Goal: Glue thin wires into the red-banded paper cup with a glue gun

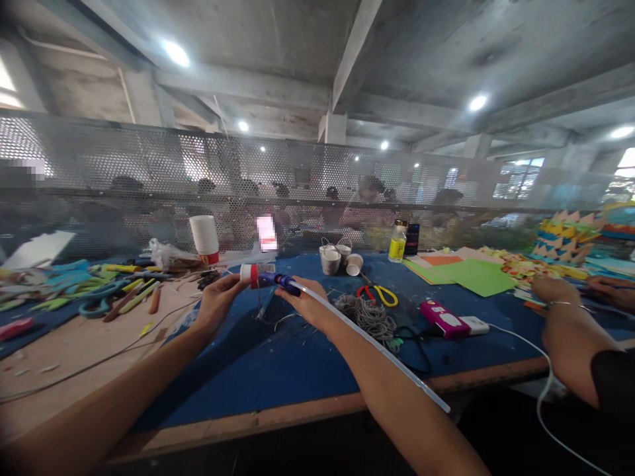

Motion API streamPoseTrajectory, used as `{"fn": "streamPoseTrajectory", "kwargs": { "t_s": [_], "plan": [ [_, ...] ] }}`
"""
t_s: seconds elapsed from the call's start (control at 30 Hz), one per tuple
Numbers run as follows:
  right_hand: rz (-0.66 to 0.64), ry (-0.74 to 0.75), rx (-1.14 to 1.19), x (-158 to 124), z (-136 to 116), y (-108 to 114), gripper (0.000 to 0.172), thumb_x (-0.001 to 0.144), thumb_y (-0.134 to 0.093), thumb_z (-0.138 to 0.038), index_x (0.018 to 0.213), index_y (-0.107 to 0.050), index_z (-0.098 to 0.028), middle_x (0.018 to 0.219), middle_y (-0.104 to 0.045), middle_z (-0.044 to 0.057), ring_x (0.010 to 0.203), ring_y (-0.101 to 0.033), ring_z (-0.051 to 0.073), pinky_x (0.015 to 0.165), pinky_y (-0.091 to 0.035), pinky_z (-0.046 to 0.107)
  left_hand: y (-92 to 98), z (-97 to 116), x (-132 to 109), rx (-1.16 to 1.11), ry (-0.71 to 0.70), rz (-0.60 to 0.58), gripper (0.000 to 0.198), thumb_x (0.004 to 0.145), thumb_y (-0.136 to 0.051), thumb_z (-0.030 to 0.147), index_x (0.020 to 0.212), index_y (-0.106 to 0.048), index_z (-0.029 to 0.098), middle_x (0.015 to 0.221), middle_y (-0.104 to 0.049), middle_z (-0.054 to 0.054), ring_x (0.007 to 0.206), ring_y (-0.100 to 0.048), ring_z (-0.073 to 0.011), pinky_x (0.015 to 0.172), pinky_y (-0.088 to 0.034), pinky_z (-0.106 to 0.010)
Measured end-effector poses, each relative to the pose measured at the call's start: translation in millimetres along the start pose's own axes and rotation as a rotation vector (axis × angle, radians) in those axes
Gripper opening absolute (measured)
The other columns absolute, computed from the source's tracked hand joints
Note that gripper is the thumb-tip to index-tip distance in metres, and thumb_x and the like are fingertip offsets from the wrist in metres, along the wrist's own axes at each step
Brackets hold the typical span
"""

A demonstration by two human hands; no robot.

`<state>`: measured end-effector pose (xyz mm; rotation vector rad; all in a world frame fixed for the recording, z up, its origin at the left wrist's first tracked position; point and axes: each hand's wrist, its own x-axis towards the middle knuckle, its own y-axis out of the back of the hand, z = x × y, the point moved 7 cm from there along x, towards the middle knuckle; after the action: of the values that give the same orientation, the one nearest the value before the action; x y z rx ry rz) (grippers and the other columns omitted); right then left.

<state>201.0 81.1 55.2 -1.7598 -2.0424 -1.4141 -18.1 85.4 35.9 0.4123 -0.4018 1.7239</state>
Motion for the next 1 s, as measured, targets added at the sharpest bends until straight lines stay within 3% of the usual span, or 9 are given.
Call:
{"fn": "streamPoseTrajectory", "kwargs": {
  "t_s": [0.6, 1.0],
  "plan": [
    [-0.018, 0.0, -0.015, 0.1, 4.9, -3.7, 0.036, 0.085, -0.06, -0.056, 0.091, -0.069, -0.022, 0.073, -0.063, -0.001, 0.065, -0.052, 0.015, 0.061, -0.036, 0.024, 3.9, -8.5, 4.0, -0.017, 0.021, -0.003, 0.037, 0.071, -0.076, 0.046, 0.093, -0.075, 0.016, 0.087, -0.075, -0.004, 0.078, -0.063, -0.0195, 0.072, -0.045, -0.027],
    [-0.037, -0.006, -0.034, -0.3, 3.1, -3.4, 0.035, 0.086, -0.058, -0.056, 0.09, -0.068, -0.023, 0.073, -0.063, -0.001, 0.065, -0.053, 0.016, 0.06, -0.036, 0.024, 2.6, -1.6, 0.8, -0.018, 0.034, 0.021, 0.043, 0.069, -0.076, 0.051, 0.093, -0.075, 0.016, 0.09, -0.075, -0.005, 0.075, -0.064, -0.0192, 0.07, -0.047, -0.027]
  ]
}}
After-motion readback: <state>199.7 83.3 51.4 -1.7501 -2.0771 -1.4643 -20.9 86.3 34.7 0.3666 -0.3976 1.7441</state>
